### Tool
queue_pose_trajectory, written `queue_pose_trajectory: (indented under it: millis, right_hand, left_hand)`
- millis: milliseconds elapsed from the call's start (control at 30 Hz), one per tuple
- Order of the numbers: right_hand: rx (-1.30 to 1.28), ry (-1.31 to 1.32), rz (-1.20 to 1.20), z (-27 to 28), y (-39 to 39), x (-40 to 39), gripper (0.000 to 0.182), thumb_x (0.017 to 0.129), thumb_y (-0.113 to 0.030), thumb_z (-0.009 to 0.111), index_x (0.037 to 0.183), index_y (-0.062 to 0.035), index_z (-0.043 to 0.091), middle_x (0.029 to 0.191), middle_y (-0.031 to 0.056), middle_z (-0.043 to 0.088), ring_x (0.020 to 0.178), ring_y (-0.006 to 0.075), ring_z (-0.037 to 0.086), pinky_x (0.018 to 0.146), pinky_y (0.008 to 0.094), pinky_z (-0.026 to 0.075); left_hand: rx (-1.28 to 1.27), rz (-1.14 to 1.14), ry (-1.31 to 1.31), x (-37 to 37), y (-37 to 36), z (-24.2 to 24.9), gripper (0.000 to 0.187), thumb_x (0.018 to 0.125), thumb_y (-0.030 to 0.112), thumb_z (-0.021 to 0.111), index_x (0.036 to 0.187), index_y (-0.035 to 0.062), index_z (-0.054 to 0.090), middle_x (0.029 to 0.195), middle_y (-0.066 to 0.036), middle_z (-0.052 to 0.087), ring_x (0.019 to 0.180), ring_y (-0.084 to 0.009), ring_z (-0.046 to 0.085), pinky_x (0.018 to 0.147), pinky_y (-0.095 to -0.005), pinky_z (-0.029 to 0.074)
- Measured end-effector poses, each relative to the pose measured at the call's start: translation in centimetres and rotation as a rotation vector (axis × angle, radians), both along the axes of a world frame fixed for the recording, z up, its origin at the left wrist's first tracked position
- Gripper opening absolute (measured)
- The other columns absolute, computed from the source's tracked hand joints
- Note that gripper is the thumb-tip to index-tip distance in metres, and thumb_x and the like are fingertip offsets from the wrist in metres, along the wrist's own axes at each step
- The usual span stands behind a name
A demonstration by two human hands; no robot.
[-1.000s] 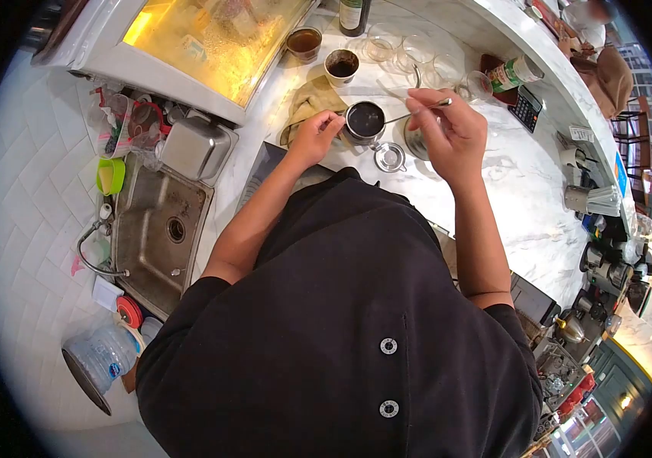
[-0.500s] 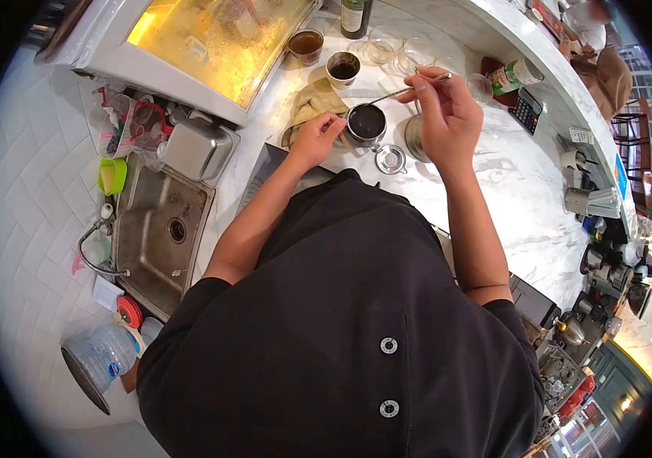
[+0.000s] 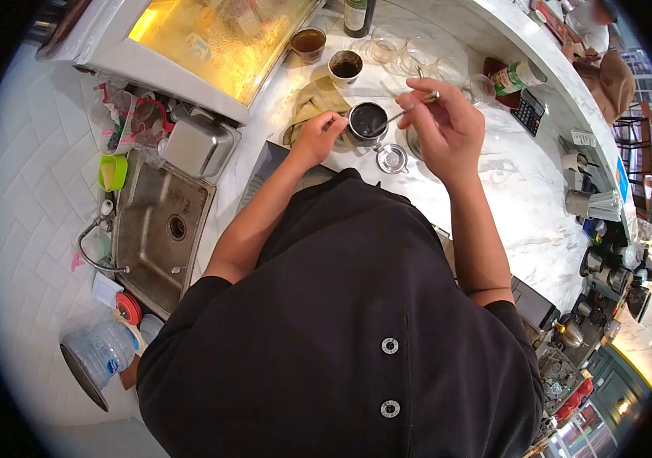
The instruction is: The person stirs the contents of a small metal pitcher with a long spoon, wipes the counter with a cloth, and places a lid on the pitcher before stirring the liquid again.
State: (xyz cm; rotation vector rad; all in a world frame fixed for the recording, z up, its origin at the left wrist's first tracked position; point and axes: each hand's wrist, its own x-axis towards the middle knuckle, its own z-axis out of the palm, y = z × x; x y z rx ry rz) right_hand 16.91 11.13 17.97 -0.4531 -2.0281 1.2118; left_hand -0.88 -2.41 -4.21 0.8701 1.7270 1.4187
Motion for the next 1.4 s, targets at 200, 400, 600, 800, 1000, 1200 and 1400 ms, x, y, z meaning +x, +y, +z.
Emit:
queue_pose_trajectory:
  millis: [200, 400, 600, 800, 1000, 1200, 1400]
  right_hand:
    - [-0.149, 0.198, -0.029, -1.7, 1.3, -1.4, 0.017, 0.098, 0.0, 0.065, 0.115, 0.0039, 0.065, 0.093, 0.0131, 0.076, 0.081, 0.017, 0.076, 0.071, 0.0262, 0.058]
    - [-0.048, 0.184, -0.134, -1.1, 2.2, 0.8, 0.019, 0.096, 0.001, 0.069, 0.114, 0.0036, 0.068, 0.092, 0.0129, 0.076, 0.081, 0.0165, 0.076, 0.071, 0.0248, 0.058]
    - [0.086, 0.04, -0.068, 0.3, 1.2, 1.6, 0.016, 0.091, -0.004, 0.076, 0.106, 0.0003, 0.073, 0.085, 0.0098, 0.076, 0.075, 0.0133, 0.075, 0.066, 0.0241, 0.056]
    - [0.005, 0.056, -0.053, 0.4, 0.0, -0.5, 0.016, 0.09, -0.006, 0.078, 0.103, 0.0011, 0.072, 0.083, 0.0087, 0.075, 0.074, 0.0134, 0.075, 0.063, 0.0244, 0.056]
    - [-0.159, 0.235, -0.082, -0.7, 1.2, -1.4, 0.017, 0.094, 0.001, 0.072, 0.109, 0.0053, 0.068, 0.089, 0.0102, 0.074, 0.077, 0.0149, 0.076, 0.067, 0.0242, 0.057]
    - [-0.031, 0.154, -0.23, 0.0, 2.0, 0.7, 0.015, 0.093, 0.002, 0.073, 0.108, 0.0042, 0.073, 0.089, 0.0094, 0.075, 0.078, 0.0136, 0.075, 0.068, 0.0226, 0.055]
    - [0.135, 0.029, -0.179, 1.3, 0.9, 1.4, 0.018, 0.088, -0.003, 0.079, 0.106, -0.0008, 0.076, 0.087, 0.0084, 0.075, 0.07, 0.0131, 0.073, 0.062, 0.0232, 0.053]
  left_hand:
    - [-0.001, 0.017, 0.004, 0.3, -0.1, 0.7, 0.027, 0.102, 0.029, 0.064, 0.101, 0.0022, 0.068, 0.081, -0.001, 0.066, 0.074, -0.0091, 0.056, 0.071, -0.0267, 0.047]
    - [-0.011, 0.014, -0.022, 0.2, 0.0, 0.5, 0.025, 0.102, 0.028, 0.064, 0.101, 0.0026, 0.068, 0.081, 0.0, 0.065, 0.074, -0.0081, 0.055, 0.069, -0.0261, 0.046]
    - [-0.008, 0.01, -0.025, 0.3, -0.1, 0.9, 0.026, 0.102, 0.028, 0.064, 0.099, 0.0025, 0.068, 0.081, 0.001, 0.065, 0.073, -0.0079, 0.055, 0.069, -0.0256, 0.045]
    - [0.007, 0.001, -0.024, 0.1, 0.0, 0.6, 0.026, 0.102, 0.028, 0.064, 0.098, 0.0027, 0.068, 0.081, 0.0, 0.066, 0.074, -0.0085, 0.056, 0.07, -0.0259, 0.046]
    - [-0.027, 0.004, 0.012, 0.3, -0.1, 1.6, 0.026, 0.102, 0.028, 0.064, 0.1, 0.0019, 0.069, 0.082, -0.001, 0.067, 0.074, -0.0094, 0.057, 0.071, -0.0266, 0.047]
    - [-0.069, -0.053, 0.017, 0.0, -0.2, 1.3, 0.028, 0.106, 0.026, 0.059, 0.107, -0.0007, 0.067, 0.091, -0.005, 0.07, 0.086, -0.0116, 0.064, 0.082, -0.028, 0.051]
    - [-0.056, -0.048, 0.014, -0.1, -0.2, 0.6, 0.027, 0.106, 0.026, 0.059, 0.107, -0.0004, 0.067, 0.092, -0.004, 0.07, 0.086, -0.011, 0.063, 0.082, -0.0271, 0.051]
